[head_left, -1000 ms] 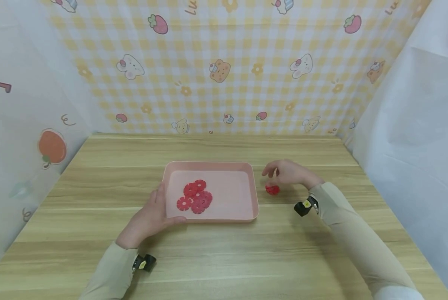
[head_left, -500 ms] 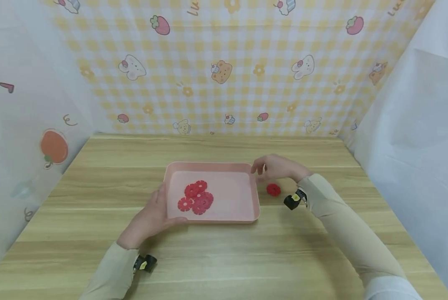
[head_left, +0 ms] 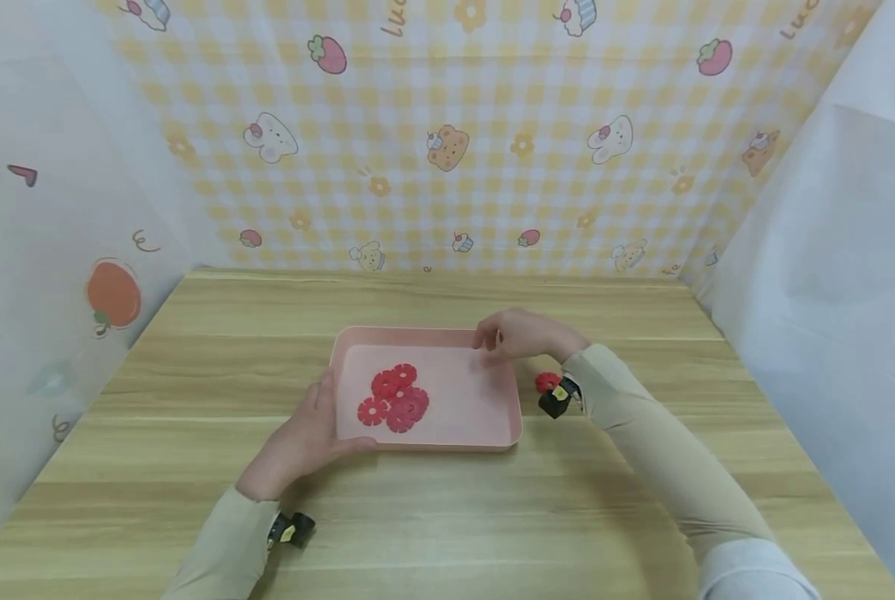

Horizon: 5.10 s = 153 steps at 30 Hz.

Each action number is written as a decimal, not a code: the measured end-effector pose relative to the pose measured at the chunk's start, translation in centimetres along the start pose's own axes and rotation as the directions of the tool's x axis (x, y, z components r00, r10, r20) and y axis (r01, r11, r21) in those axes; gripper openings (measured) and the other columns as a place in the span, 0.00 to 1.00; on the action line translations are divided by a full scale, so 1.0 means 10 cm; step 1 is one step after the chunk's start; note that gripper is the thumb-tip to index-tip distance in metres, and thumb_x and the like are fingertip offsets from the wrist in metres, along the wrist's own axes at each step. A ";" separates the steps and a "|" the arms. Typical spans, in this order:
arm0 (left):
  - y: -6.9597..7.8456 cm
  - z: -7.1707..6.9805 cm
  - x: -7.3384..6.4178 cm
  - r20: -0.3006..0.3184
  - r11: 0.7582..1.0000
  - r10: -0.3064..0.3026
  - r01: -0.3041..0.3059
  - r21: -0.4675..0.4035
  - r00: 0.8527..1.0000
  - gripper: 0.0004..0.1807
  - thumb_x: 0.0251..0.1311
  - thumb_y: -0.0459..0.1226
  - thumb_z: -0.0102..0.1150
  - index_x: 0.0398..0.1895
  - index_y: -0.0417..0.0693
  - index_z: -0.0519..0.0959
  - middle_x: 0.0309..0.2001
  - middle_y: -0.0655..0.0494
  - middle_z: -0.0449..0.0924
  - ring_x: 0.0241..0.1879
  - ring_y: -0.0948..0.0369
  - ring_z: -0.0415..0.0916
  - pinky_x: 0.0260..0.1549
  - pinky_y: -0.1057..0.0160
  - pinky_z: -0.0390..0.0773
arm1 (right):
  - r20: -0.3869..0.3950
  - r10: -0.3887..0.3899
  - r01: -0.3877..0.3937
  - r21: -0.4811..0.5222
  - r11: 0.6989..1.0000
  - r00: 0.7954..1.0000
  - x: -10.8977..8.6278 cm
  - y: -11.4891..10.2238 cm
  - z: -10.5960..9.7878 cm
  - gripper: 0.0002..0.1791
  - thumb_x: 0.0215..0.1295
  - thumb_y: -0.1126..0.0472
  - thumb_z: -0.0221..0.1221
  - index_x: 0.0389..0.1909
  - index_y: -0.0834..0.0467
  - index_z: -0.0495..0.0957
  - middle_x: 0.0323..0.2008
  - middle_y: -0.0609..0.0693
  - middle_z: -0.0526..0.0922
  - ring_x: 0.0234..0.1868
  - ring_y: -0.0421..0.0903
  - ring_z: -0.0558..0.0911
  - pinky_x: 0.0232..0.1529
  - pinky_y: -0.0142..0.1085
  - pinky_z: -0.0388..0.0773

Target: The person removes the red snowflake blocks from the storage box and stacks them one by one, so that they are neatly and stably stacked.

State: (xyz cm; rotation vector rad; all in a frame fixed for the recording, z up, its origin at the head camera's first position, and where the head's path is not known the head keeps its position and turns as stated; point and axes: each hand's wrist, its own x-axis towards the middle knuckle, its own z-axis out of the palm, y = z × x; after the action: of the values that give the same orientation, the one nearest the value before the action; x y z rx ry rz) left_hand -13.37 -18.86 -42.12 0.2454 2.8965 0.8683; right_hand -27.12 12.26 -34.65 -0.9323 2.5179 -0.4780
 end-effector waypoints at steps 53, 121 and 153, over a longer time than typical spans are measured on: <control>0.02 -0.01 -0.03 0.018 0.999 -0.003 0.002 0.040 1.000 0.72 0.40 0.65 0.68 0.72 0.30 0.36 0.63 0.31 0.57 0.57 0.41 0.67 0.49 0.43 0.78 | 0.126 0.000 -0.017 0.138 0.990 0.992 0.77 -0.52 0.54 0.22 0.58 0.63 0.65 0.53 0.44 0.79 0.44 0.41 0.79 0.47 0.42 0.76 0.52 0.35 0.76; 0.02 -0.01 0.00 0.000 1.000 0.015 -0.015 0.023 1.000 0.70 0.39 0.61 0.71 0.73 0.34 0.39 0.61 0.34 0.60 0.56 0.43 0.67 0.48 0.43 0.78 | -0.066 0.072 -0.076 -0.051 0.996 0.995 0.32 -0.26 0.23 0.14 0.56 0.60 0.67 0.43 0.55 0.78 0.36 0.47 0.79 0.39 0.46 0.76 0.46 0.36 0.76; 0.03 -0.01 -0.02 0.033 0.999 -0.010 0.008 0.035 0.999 0.71 0.41 0.62 0.70 0.72 0.30 0.37 0.63 0.30 0.58 0.57 0.40 0.68 0.48 0.43 0.78 | -0.221 0.064 -0.043 0.099 0.994 0.973 -0.41 0.29 0.20 0.15 0.52 0.60 0.69 0.39 0.58 0.78 0.33 0.48 0.78 0.34 0.45 0.73 0.36 0.35 0.73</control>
State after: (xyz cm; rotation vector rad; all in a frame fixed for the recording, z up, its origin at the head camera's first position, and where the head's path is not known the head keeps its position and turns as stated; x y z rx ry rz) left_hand -13.18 -18.70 -41.82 0.2471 2.8823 0.8050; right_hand -24.87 16.74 -36.61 -0.8126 2.6863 -0.7137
